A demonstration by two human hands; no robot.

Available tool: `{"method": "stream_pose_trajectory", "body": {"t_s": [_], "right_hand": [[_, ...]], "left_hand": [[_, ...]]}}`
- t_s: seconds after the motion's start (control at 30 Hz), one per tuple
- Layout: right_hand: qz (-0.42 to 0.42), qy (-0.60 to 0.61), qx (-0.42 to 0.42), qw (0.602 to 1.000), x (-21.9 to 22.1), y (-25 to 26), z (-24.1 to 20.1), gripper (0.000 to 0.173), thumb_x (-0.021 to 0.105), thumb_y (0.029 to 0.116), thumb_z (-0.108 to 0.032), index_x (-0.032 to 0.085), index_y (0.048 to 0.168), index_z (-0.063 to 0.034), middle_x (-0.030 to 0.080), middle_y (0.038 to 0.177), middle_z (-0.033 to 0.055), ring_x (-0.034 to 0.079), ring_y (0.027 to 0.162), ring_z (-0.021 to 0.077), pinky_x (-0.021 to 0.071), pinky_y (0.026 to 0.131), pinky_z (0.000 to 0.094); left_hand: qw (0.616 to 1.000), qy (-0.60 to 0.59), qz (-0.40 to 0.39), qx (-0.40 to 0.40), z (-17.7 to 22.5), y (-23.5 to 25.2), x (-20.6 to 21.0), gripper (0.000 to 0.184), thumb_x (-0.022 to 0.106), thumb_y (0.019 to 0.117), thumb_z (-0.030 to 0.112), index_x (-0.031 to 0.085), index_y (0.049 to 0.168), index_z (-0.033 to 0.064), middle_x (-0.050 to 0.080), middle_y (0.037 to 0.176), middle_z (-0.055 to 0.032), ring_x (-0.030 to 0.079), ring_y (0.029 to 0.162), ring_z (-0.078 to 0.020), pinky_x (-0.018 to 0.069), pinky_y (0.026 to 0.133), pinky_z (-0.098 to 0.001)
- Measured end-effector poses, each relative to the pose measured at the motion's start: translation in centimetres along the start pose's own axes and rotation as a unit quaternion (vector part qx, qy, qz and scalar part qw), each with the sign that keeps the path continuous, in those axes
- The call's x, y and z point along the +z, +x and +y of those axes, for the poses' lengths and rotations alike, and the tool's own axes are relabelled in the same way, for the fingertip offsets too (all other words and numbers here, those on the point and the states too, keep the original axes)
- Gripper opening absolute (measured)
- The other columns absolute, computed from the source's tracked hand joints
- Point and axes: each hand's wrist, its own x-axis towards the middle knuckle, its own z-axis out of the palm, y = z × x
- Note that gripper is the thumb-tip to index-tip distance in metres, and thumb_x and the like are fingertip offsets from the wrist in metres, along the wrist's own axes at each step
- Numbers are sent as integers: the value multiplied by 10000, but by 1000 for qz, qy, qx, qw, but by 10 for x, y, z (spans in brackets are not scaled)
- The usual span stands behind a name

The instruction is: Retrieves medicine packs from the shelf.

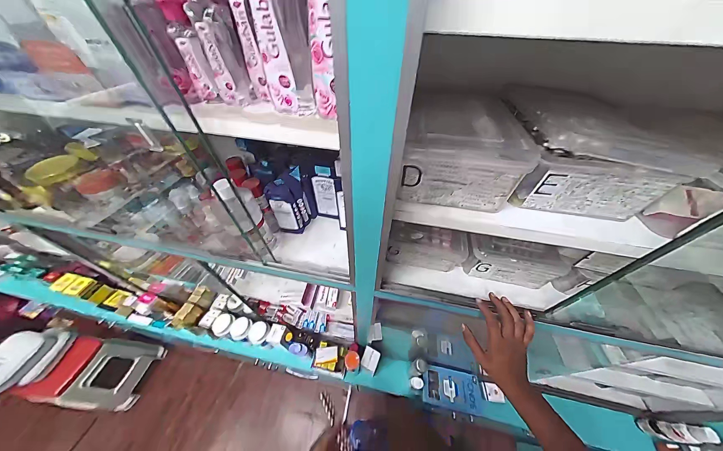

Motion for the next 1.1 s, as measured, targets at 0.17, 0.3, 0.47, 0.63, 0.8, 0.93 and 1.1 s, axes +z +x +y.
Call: {"method": "stream_pose_trajectory", "body": {"t_s": [0.17,0.3,0.47,0.63,0.8,0.93,1.1], "right_hand": [[33,5,-2,999,4,2,-1,551,531,938,-517,643,1281,-101,613,1310,262,501,1329,465,165,1134,692],[73,-6,-29,997,9,4,-1,536,540,963,-517,613,1300,-106,601,1308,250,489,1336,427,179,1137,631],[119,-22,-69,990,26,-2,19,546,558,966,-559,560,1358,-179,572,1349,156,437,1385,296,135,1172,520],[124,-30,-80,989,31,-3,25,558,522,971,-581,541,1385,-208,566,1382,147,433,1401,281,140,1160,536],[65,89,18,994,1,8,-8,580,531,961,-554,621,1281,-79,609,1311,239,480,1352,392,138,1156,605],[45,412,71,907,-83,62,-62,493,582,1019,-405,549,1367,-57,559,1394,70,464,1368,106,364,1160,302],[-127,493,-154,847,-139,144,-126,681,602,907,-698,593,1385,-212,686,1293,-34,577,1297,121,323,1216,483]], "left_hand": [[932,-224,-209,195,94,-70,125,339,804,861,250,698,1158,126,756,1090,-83,729,1021,-203,584,949,-400],[820,-214,-426,318,162,-132,197,458,751,879,68,687,1326,142,658,1376,-71,630,1267,-202,497,1088,-388],[765,-209,-507,338,195,-159,241,580,724,865,-27,613,1398,170,538,1514,-92,537,1376,-257,469,1106,-403],[826,-149,-404,364,198,-173,254,571,799,829,34,599,1360,89,630,1394,-150,631,1263,-285,523,1045,-435],[831,7,-268,488,196,-203,270,553,760,840,-50,558,1332,102,722,1269,-23,722,1085,-124,590,957,-308],[835,70,-223,498,191,-211,275,660,775,820,-64,430,1358,99,701,1309,-15,715,1108,-134,599,949,-312],[807,201,-189,522,185,-205,273,722,817,839,92,402,1422,2,696,1283,10,672,1157,-66,564,1016,-294]]}}
